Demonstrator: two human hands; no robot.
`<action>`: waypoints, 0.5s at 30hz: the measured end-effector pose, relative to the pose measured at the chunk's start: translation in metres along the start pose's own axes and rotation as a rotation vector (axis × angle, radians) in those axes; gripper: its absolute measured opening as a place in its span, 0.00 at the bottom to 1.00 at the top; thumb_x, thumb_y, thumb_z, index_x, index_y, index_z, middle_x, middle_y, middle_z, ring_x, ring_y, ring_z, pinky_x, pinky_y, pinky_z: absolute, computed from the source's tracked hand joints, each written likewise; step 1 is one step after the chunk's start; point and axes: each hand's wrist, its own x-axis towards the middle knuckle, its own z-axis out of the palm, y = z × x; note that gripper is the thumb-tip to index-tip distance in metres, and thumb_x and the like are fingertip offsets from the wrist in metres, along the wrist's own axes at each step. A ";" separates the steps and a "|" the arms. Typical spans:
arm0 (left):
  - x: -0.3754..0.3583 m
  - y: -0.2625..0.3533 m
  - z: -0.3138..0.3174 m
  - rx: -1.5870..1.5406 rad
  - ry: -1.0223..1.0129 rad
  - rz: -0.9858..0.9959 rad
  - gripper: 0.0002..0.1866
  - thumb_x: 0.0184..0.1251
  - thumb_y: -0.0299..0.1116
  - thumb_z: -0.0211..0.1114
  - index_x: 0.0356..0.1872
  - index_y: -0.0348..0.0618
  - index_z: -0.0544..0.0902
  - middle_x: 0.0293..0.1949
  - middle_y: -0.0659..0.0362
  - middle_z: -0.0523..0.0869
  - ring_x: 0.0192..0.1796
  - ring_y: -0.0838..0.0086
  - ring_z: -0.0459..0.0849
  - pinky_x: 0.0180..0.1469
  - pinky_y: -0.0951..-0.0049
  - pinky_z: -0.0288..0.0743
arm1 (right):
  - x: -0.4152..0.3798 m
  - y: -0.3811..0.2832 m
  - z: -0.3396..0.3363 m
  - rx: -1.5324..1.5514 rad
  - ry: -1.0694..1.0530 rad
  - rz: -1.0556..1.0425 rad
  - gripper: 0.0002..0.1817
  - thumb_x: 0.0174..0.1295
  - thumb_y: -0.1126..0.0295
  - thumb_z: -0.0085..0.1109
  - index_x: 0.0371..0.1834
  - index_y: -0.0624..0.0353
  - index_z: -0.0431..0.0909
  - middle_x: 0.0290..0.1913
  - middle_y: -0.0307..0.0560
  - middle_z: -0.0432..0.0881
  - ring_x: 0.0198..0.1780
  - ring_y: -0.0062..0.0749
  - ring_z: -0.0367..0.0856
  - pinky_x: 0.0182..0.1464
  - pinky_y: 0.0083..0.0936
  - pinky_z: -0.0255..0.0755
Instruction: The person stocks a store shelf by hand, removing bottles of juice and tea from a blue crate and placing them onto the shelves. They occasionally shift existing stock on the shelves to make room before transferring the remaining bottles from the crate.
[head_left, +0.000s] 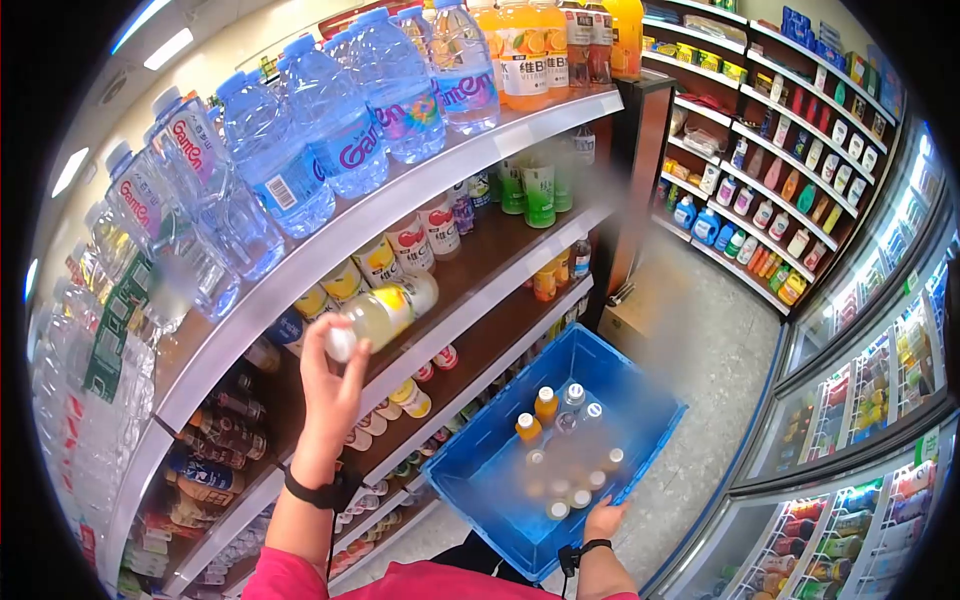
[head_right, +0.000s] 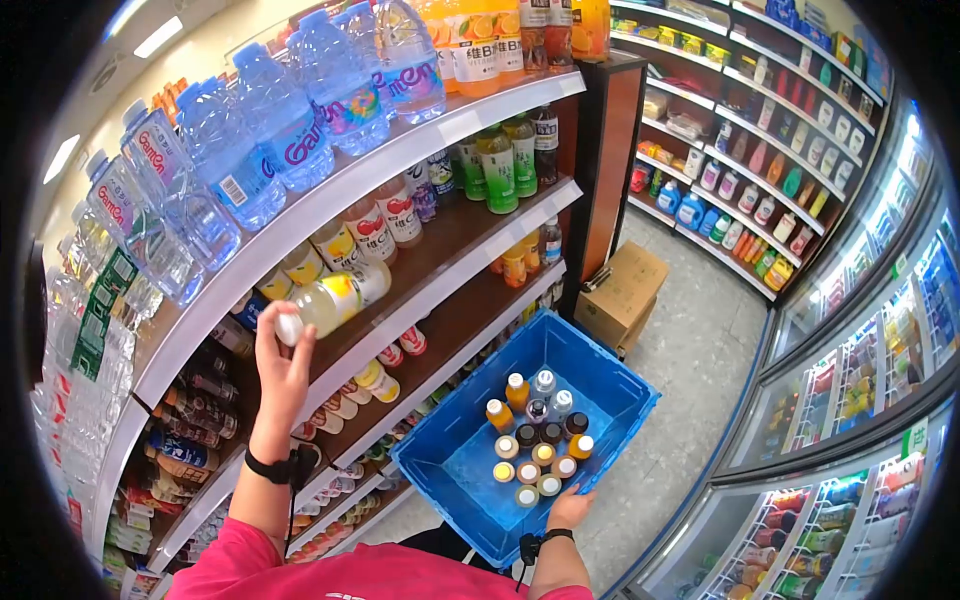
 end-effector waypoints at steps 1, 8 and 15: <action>0.009 -0.008 -0.005 0.036 -0.011 -0.035 0.18 0.67 0.21 0.65 0.55 0.40 0.72 0.47 0.60 0.75 0.46 0.81 0.75 0.49 0.79 0.71 | -0.001 -0.005 -0.004 0.003 -0.015 0.000 0.25 0.69 0.62 0.52 0.61 0.70 0.65 0.53 0.72 0.77 0.52 0.64 0.79 0.54 0.48 0.75; 0.061 -0.054 -0.004 0.293 -0.030 -0.044 0.17 0.71 0.31 0.64 0.57 0.37 0.75 0.46 0.62 0.78 0.47 0.81 0.76 0.48 0.80 0.71 | -0.002 -0.002 0.001 0.012 0.029 0.013 0.22 0.70 0.62 0.52 0.59 0.68 0.67 0.52 0.69 0.78 0.51 0.63 0.79 0.51 0.49 0.75; 0.104 -0.076 0.008 0.506 0.072 -0.150 0.22 0.64 0.40 0.72 0.51 0.35 0.78 0.31 0.64 0.72 0.31 0.80 0.69 0.34 0.76 0.66 | -0.001 -0.001 0.002 0.019 0.009 0.016 0.23 0.70 0.62 0.52 0.60 0.69 0.67 0.51 0.69 0.78 0.51 0.63 0.79 0.52 0.49 0.74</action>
